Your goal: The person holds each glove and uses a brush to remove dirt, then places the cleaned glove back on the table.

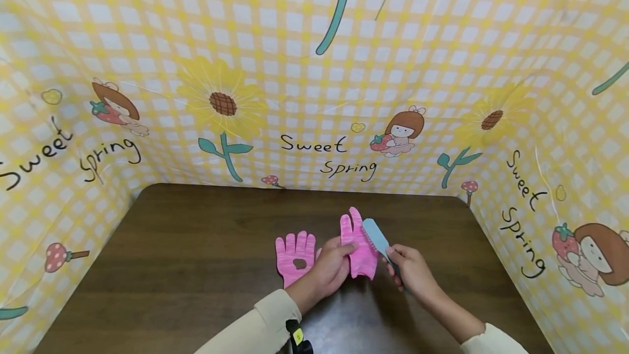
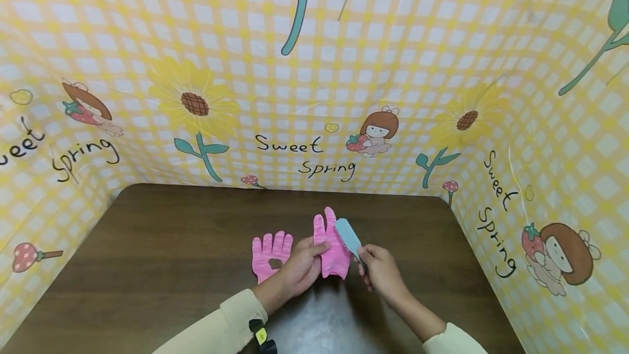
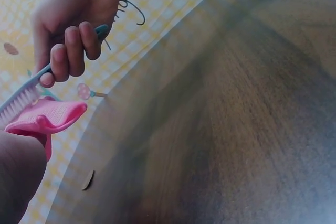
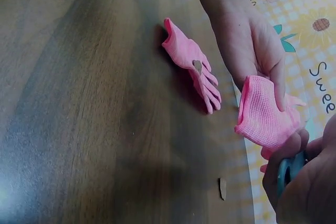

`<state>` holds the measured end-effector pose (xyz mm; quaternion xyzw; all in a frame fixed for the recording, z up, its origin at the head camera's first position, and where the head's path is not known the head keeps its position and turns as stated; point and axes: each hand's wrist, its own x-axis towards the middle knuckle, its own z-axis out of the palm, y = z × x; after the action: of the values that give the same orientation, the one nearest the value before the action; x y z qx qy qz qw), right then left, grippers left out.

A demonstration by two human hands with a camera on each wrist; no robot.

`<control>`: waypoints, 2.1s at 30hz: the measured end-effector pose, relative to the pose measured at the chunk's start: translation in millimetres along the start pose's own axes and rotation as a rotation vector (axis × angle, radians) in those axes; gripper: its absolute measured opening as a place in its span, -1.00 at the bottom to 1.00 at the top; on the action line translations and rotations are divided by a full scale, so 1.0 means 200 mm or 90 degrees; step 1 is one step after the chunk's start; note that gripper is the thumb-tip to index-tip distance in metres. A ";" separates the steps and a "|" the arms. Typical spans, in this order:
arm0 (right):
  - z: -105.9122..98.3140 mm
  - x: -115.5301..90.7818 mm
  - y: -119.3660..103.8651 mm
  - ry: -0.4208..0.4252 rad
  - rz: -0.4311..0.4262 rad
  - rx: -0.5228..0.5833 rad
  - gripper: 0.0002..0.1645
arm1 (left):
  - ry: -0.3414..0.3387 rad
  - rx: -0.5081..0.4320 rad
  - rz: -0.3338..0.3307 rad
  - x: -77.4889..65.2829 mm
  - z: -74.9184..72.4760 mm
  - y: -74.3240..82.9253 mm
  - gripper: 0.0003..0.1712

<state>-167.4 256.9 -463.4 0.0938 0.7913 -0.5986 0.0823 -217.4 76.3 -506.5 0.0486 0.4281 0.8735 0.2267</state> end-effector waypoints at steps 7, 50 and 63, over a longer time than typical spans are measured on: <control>-0.04 0.01 0.02 0.034 0.011 0.003 -0.61 | 0.006 -0.022 0.012 0.00 0.01 0.00 -0.48; -0.01 0.04 0.00 -0.002 0.025 0.097 -0.76 | -0.076 -0.070 0.013 -0.02 0.02 0.01 -0.36; 0.00 0.03 -0.03 -0.058 -0.004 0.080 -0.70 | -0.041 -0.067 0.001 -0.02 0.00 0.04 -0.37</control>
<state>-174.7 255.0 -460.2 0.0689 0.7479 -0.6510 0.1098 -216.2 70.7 -500.3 0.0648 0.3745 0.8927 0.2421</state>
